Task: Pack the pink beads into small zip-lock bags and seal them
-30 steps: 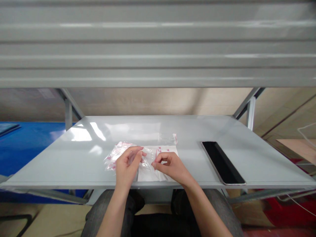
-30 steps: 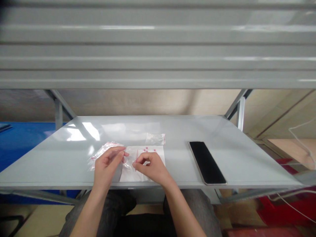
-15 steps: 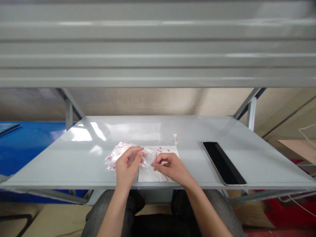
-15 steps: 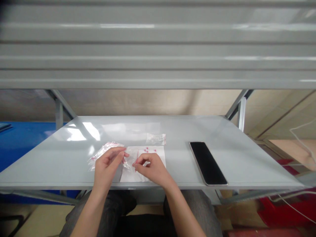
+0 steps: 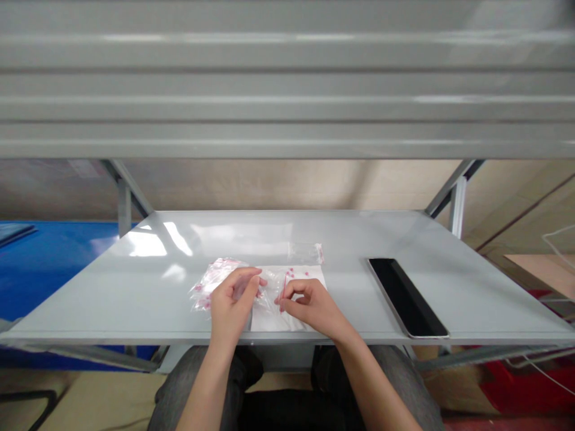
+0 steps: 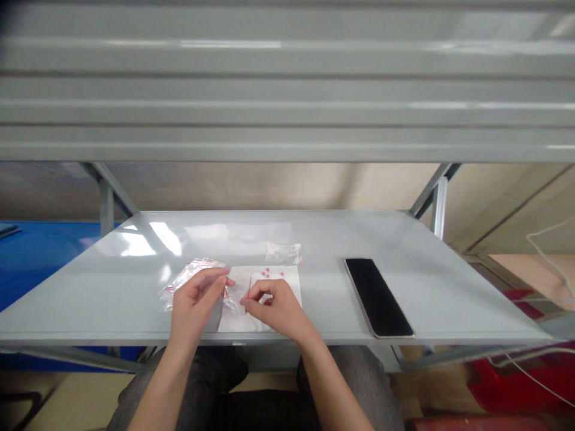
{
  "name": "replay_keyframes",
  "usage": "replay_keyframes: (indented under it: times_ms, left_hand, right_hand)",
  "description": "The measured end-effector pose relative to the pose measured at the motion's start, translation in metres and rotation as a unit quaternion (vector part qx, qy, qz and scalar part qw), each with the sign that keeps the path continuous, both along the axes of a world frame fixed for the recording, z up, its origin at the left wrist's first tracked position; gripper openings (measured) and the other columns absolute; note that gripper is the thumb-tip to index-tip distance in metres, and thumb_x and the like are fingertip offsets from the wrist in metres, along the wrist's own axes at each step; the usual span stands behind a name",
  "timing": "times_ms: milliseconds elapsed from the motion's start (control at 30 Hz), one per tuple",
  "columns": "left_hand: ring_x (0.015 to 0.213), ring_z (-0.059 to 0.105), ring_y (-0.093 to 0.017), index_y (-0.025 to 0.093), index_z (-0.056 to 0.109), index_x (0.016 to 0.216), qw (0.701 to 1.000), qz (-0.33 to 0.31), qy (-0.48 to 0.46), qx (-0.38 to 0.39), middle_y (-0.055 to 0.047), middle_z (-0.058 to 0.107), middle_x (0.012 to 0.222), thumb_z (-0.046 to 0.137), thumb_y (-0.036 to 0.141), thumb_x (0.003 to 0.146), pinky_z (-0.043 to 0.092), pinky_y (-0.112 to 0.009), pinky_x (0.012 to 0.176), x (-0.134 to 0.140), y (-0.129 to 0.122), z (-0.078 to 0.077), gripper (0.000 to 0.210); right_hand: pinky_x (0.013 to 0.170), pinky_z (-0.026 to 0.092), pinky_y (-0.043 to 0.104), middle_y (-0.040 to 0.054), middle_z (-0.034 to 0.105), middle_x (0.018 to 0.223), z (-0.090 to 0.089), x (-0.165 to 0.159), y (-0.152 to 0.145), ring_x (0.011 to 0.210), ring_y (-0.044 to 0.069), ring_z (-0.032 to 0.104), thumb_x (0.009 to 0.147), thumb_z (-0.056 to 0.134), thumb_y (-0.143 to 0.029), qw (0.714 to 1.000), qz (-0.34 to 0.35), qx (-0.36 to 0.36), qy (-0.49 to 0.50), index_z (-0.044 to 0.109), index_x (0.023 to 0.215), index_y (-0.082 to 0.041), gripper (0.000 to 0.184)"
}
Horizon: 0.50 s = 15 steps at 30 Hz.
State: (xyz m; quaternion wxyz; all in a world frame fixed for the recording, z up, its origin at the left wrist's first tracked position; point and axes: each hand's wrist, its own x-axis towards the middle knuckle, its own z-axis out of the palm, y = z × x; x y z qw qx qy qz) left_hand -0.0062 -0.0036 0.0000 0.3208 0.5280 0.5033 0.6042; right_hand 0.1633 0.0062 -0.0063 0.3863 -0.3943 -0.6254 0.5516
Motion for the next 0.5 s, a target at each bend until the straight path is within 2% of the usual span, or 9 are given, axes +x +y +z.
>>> replay_keyframes:
  times_ms: [133,267,500]
  left_hand:
    - [0.049,0.057,-0.011,0.017,0.069,0.084,1.000,-0.001,0.004,-0.007,-0.002,0.071,0.067,0.068,0.032,0.077,0.048,-0.021,0.047,-0.0012,-0.0001,-0.0027,0.016]
    - [0.050,0.056,-0.011,0.018,0.070,0.086,1.000,-0.002,0.006,-0.027,-0.001,0.071,0.068,0.067,0.033,0.079,0.043,-0.019,0.041,-0.0024,-0.0005,-0.0058,0.017]
    - [0.062,0.065,-0.017,0.020,0.070,0.085,0.999,0.010,0.027,-0.020,-0.002,0.072,0.069,0.066,0.033,0.079,0.047,-0.023,0.049,-0.0029,-0.0002,-0.0058,0.015]
  right_hand:
    - [0.059,0.044,0.025,0.0030,0.069,0.068,-0.0008,0.0015,0.0018,0.068,0.016,0.060,0.072,0.062,-0.022,1.000,0.003,-0.003,0.012,0.069,0.061,-0.018,0.013]
    - [0.062,0.046,0.026,0.0028,0.069,0.067,-0.0015,0.0028,0.0031,0.067,0.016,0.060,0.071,0.061,-0.020,1.000,0.002,-0.005,0.012,0.069,0.061,-0.018,0.013]
    - [0.064,0.047,0.027,0.0034,0.069,0.068,-0.0007,0.0024,0.0014,0.069,0.016,0.061,0.071,0.061,-0.021,1.000,0.002,0.002,0.008,0.069,0.061,-0.018,0.013]
